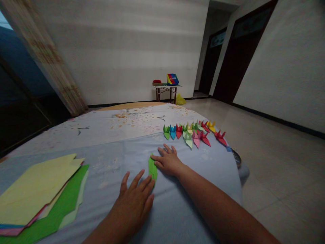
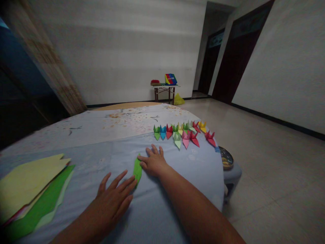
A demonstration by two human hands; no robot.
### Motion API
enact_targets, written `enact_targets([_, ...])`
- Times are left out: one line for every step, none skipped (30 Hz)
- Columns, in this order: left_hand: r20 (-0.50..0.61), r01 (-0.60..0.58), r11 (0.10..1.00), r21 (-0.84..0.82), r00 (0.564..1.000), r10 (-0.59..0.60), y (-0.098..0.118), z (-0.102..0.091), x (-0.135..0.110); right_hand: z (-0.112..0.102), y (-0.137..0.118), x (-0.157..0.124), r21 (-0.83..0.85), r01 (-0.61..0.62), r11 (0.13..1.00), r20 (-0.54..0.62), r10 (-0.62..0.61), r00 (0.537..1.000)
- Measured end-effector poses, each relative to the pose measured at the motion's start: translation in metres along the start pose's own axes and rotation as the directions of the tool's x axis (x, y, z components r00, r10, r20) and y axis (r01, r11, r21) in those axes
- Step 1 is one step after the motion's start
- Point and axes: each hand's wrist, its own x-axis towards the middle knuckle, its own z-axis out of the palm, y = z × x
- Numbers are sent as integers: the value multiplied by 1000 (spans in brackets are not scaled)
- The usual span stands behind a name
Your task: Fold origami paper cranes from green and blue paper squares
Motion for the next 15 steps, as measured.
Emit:
enact_targets([-42,7,1000,5,999,-6,0,1,5,1,0,1,-1,2,1000,2,-2,1000])
enact_targets([-78,30,999,14,997,-29,0,3,10,1,1,1,-2,5,1000,0,-5,1000])
enact_targets([-97,53,998,21,994,-51,-1,6,15,2,1,2,-3,8,1000,-4,-8,1000])
enact_targets([-88,65,998,22,994,-63,-1,10,19,2,1,2,-3,11,1000,-9,-11,1000])
enact_targets([-66,78,997,17,995,-77,-1,13,22,3,1,2,-3,11,1000,-13,-11,1000])
enact_targets([-44,88,996,9,995,-88,-2,16,24,3,2,2,-2,10,1000,-14,-10,1000])
enact_targets([-26,97,995,2,995,-97,-2,19,25,3,2,2,-1,5,1000,-15,-5,1000])
enact_targets([-12,107,994,-6,994,-107,-3,20,24,4,2,2,2,1,1000,-15,-1,1000])
enact_targets([-3,114,993,-14,993,-114,-4,21,24,3,2,2,7,-2,1000,-16,2,1000])
enact_targets([1,121,992,-24,993,-121,-5,21,22,3,2,2,13,-5,1000,-15,6,1000])
enact_targets([2,124,992,-36,992,-124,-5,20,21,3,2,2,20,-9,1000,-12,9,1000])
enact_targets([1,124,991,-47,992,-124,-6,20,21,2,1,2,28,-14,1000,-6,14,1000])
enact_targets([-3,121,991,-56,993,-122,-7,19,20,2,1,3,34,-19,999,-2,20,1000])
enact_targets([-8,116,991,-62,993,-117,-8,19,20,2,-1,4,40,-25,999,-1,25,1000])
enact_targets([-11,111,992,-62,994,-112,-9,20,20,2,-2,6,44,-27,999,-7,27,1000])
